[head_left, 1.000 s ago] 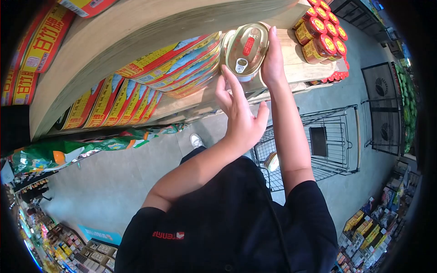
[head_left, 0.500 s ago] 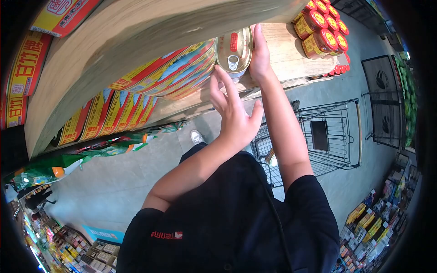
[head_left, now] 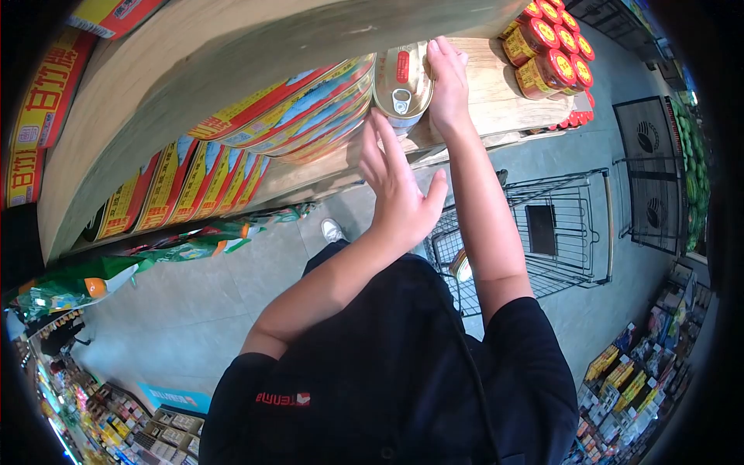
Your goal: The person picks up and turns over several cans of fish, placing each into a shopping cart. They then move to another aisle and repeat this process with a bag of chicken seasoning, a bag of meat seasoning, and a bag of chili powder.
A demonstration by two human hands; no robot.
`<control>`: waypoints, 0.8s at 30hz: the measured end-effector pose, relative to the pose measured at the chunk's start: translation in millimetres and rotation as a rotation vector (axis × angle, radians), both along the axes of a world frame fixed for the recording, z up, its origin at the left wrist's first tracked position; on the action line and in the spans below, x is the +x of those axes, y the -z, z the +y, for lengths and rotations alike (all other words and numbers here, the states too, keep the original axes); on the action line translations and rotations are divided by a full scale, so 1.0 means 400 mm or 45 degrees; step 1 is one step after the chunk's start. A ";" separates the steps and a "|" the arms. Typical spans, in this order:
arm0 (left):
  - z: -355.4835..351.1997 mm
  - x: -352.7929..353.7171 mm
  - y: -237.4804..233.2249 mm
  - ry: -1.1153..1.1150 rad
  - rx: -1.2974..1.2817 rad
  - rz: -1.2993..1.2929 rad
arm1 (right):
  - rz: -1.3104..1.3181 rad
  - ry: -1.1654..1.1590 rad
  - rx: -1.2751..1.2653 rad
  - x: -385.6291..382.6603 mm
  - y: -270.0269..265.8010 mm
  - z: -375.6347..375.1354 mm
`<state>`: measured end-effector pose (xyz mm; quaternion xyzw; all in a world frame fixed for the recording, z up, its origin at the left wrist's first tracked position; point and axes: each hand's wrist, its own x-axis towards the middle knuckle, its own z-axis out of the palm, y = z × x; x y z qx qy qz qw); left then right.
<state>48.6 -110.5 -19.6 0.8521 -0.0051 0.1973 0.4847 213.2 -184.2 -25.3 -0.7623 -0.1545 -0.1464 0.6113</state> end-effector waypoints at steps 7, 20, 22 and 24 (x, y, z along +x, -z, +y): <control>0.001 -0.001 0.003 -0.013 0.031 -0.019 | 0.116 -0.053 0.310 0.004 0.007 0.015; 0.008 0.000 -0.005 0.029 0.005 0.022 | 0.129 -0.095 0.409 0.007 0.014 0.025; 0.006 0.002 -0.006 0.018 0.049 -0.017 | 0.147 -0.102 0.392 0.004 0.005 0.022; 0.007 0.001 -0.007 0.022 0.033 -0.016 | 0.161 -0.106 0.374 0.005 0.002 0.022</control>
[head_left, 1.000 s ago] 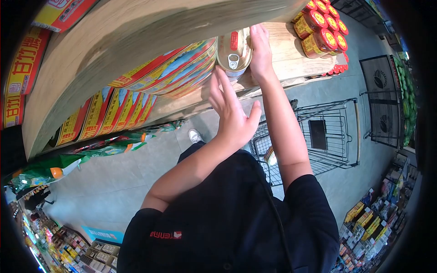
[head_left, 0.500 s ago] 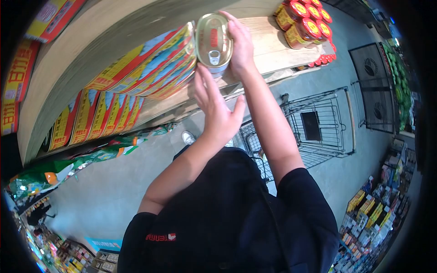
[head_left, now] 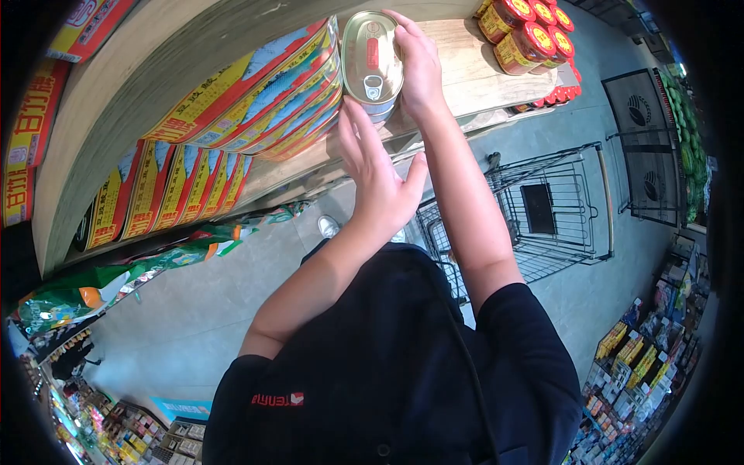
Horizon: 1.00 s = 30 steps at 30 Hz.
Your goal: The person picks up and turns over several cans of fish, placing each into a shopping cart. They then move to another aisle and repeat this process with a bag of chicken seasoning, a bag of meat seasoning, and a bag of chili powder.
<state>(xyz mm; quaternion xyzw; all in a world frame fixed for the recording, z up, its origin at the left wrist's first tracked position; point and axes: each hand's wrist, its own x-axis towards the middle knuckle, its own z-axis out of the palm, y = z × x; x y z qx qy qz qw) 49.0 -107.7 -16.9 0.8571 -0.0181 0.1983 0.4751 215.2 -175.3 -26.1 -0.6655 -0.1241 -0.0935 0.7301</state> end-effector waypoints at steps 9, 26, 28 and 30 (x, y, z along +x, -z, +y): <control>0.008 -0.004 0.015 0.079 -0.056 0.008 | -0.072 0.062 -0.123 0.012 0.016 -0.008; 0.196 -0.238 0.169 0.620 -0.018 0.574 | 0.742 0.351 -0.111 -0.524 0.303 -0.297; 0.200 -0.243 0.188 0.593 -0.041 0.654 | 0.986 0.291 -0.084 -0.637 0.420 -0.369; 0.186 -0.234 0.194 0.388 -0.220 0.887 | 1.249 0.248 -0.046 -0.756 0.527 -0.406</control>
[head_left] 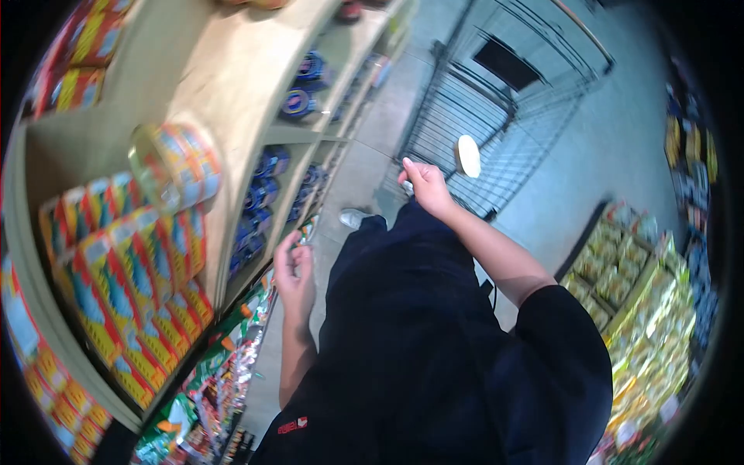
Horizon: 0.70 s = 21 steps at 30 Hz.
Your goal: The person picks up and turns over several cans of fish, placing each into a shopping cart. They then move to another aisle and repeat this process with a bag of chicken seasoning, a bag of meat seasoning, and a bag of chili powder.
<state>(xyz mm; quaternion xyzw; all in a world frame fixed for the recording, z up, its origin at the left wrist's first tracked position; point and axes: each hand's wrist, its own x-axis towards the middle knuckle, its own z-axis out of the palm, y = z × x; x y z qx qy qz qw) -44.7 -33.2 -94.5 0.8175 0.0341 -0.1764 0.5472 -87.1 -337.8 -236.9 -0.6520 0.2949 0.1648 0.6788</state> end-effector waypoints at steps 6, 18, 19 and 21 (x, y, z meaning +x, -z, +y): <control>-0.117 0.023 0.032 0.426 0.159 0.153 | 0.097 0.438 -0.914 -0.198 0.374 -0.148; -0.344 -0.044 0.132 0.671 0.244 0.503 | 0.982 0.419 -0.817 -0.235 0.566 -0.296; -0.353 -0.057 0.141 0.706 0.281 0.500 | 1.028 0.424 -0.785 -0.232 0.576 -0.303; -0.379 -0.083 0.154 0.786 0.310 0.474 | 1.039 0.400 -0.765 -0.239 0.581 -0.318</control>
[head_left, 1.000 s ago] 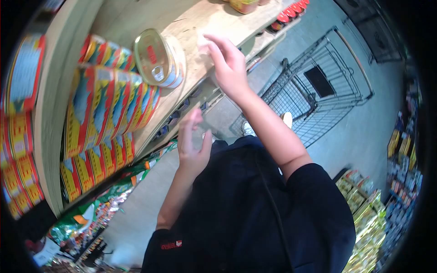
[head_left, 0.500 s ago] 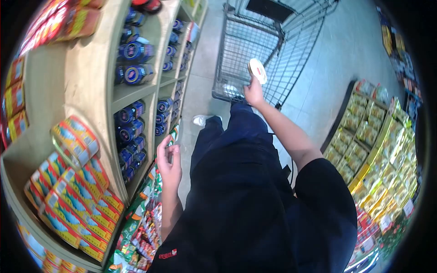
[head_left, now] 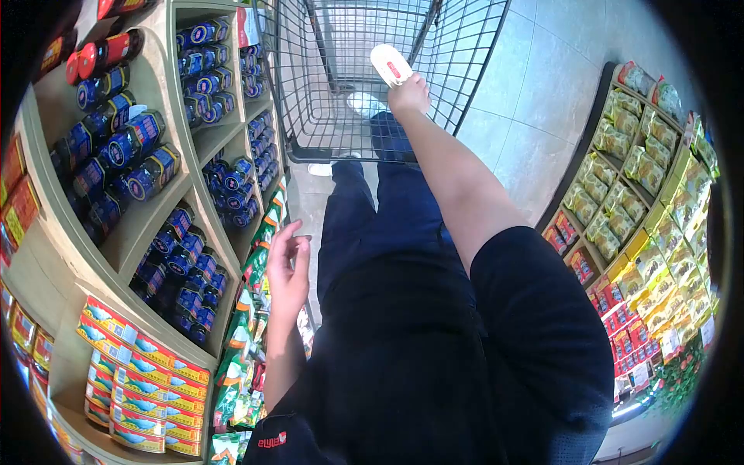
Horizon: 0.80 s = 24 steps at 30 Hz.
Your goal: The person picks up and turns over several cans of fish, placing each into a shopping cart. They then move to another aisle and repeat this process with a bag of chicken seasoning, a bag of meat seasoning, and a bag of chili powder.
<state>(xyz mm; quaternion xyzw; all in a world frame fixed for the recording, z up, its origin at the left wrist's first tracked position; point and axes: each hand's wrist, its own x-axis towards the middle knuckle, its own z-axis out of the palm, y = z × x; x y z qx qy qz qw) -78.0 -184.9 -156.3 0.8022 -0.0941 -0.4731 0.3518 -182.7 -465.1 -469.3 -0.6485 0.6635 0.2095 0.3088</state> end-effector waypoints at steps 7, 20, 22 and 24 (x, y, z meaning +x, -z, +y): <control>-0.113 -0.031 0.009 0.278 -0.066 -0.081 | -0.010 -0.109 0.030 0.022 -0.035 -0.061; -0.103 -0.007 -0.008 0.258 -0.054 -0.274 | -0.509 -0.103 -0.089 0.014 -0.248 -0.024; -0.102 0.010 -0.039 0.324 -0.190 -0.392 | -0.870 -0.416 -0.232 0.012 -0.406 -0.024; -0.070 0.044 -0.067 0.430 -0.274 -0.535 | -1.175 -0.658 -0.207 0.009 -0.595 -0.036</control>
